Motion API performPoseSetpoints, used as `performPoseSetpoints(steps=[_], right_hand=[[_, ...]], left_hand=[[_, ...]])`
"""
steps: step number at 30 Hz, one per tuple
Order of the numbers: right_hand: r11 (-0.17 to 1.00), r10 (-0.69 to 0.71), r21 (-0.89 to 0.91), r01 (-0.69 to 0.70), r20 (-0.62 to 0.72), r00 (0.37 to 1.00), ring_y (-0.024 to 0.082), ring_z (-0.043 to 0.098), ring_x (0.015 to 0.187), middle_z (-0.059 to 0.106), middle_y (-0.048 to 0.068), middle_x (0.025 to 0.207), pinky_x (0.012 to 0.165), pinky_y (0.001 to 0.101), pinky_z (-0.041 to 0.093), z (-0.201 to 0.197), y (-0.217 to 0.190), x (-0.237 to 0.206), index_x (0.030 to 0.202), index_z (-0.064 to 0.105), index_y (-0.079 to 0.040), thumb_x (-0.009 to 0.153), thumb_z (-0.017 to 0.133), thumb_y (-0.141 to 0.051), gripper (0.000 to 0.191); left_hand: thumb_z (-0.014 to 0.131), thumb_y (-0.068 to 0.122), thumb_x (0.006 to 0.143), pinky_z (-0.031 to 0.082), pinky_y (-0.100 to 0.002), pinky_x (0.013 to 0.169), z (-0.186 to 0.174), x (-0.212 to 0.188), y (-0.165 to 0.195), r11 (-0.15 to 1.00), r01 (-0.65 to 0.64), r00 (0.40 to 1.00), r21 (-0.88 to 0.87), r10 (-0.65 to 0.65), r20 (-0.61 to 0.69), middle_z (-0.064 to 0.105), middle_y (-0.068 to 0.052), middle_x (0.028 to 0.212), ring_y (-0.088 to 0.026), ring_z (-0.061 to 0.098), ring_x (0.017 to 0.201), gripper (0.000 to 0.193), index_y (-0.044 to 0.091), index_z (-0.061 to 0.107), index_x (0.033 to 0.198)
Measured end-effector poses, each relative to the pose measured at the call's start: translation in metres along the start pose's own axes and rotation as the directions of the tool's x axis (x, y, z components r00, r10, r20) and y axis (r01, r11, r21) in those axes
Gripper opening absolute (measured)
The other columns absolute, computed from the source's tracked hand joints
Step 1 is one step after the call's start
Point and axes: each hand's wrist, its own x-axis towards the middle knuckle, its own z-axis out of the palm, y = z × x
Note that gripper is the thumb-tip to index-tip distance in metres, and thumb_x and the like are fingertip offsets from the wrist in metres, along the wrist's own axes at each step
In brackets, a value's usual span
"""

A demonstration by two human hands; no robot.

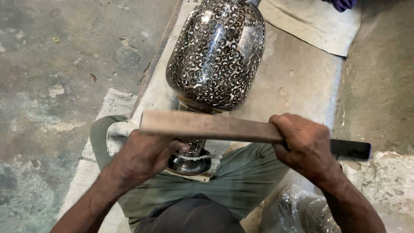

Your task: The person sits cross-legged on the floor with an engraved metal vase resting on a pad on their lap. They hold a chisel against the vase's surface with one hand and repeatedly strike the chisel with a wooden mallet held in the other hand, repositioning the chisel around the vase's base as they work.

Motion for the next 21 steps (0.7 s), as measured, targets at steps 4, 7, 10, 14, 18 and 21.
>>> performPoseSetpoints(steps=[4,7,10,14,18,21], right_hand=[[0.914,0.368,0.17,-0.368,0.034,0.929,0.02,0.064,0.062,0.063,0.011,0.071,0.054,0.0352,0.054,0.001,-0.008,-0.001,0.093,0.066,-0.006,0.079,0.083,-0.019,0.026],[0.858,0.34,0.405,-0.315,0.012,0.94,0.016,0.067,0.064,0.065,0.007,0.073,0.055,0.0303,0.056,0.003,-0.011,0.002,0.1,0.064,-0.005,0.083,0.081,-0.017,0.026],[0.972,0.111,0.198,-0.125,0.079,0.991,0.016,0.069,0.064,0.071,0.009,0.079,0.054,0.029,0.059,-0.005,-0.006,0.003,0.107,0.065,-0.003,0.083,0.077,-0.01,0.028],[0.994,0.06,0.096,-0.057,-0.033,0.998,0.019,0.071,0.065,0.073,0.013,0.084,0.055,0.0319,0.06,-0.005,-0.001,0.002,0.113,0.064,-0.004,0.081,0.075,-0.009,0.035],[0.91,0.299,0.231,-0.343,0.205,0.932,0.019,0.07,0.061,0.071,0.008,0.08,0.056,0.0315,0.059,0.0,-0.005,0.004,0.112,0.062,-0.008,0.086,0.077,-0.017,0.032],[0.995,0.03,0.092,-0.041,0.117,0.993,0.02,0.072,0.064,0.074,0.012,0.085,0.055,0.031,0.062,-0.006,-0.009,0.009,0.114,0.062,-0.005,0.083,0.075,-0.009,0.034]], left_hand=[[0.074,0.007,0.091,0.066,-0.035,0.071,0.005,0.002,0.013,0.987,0.116,0.991,0.114,-0.107,-0.076,0.077,-0.012,0.101,-0.026,0.08,0.084,0.031,0.003,0.064,0.12],[0.07,0.004,0.09,0.067,-0.033,0.07,0.007,0.002,0.019,0.991,0.057,0.993,0.12,-0.043,-0.113,0.073,-0.017,0.111,-0.028,0.079,0.087,0.038,-0.003,0.059,0.126],[0.072,0.005,0.09,0.066,-0.033,0.067,0.009,0.003,0.021,0.985,0.066,0.992,0.16,-0.048,-0.113,0.073,-0.017,0.112,-0.028,0.078,0.086,0.037,-0.003,0.058,0.124],[0.067,0.001,0.093,0.07,-0.029,0.068,0.009,0.002,0.02,0.996,0.079,0.992,0.035,-0.076,-0.101,0.072,-0.018,0.121,-0.025,0.08,0.091,0.035,-0.001,0.057,0.126],[0.071,0.002,0.088,0.066,-0.034,0.065,0.007,0.001,0.021,0.993,0.086,0.99,0.075,-0.077,-0.114,0.072,-0.016,0.117,-0.026,0.079,0.085,0.042,-0.001,0.057,0.128],[0.075,0.004,0.087,0.066,-0.035,0.067,0.006,0.003,0.022,0.989,0.08,0.992,0.121,-0.067,-0.108,0.072,-0.015,0.117,-0.028,0.078,0.087,0.044,0.001,0.059,0.129]])
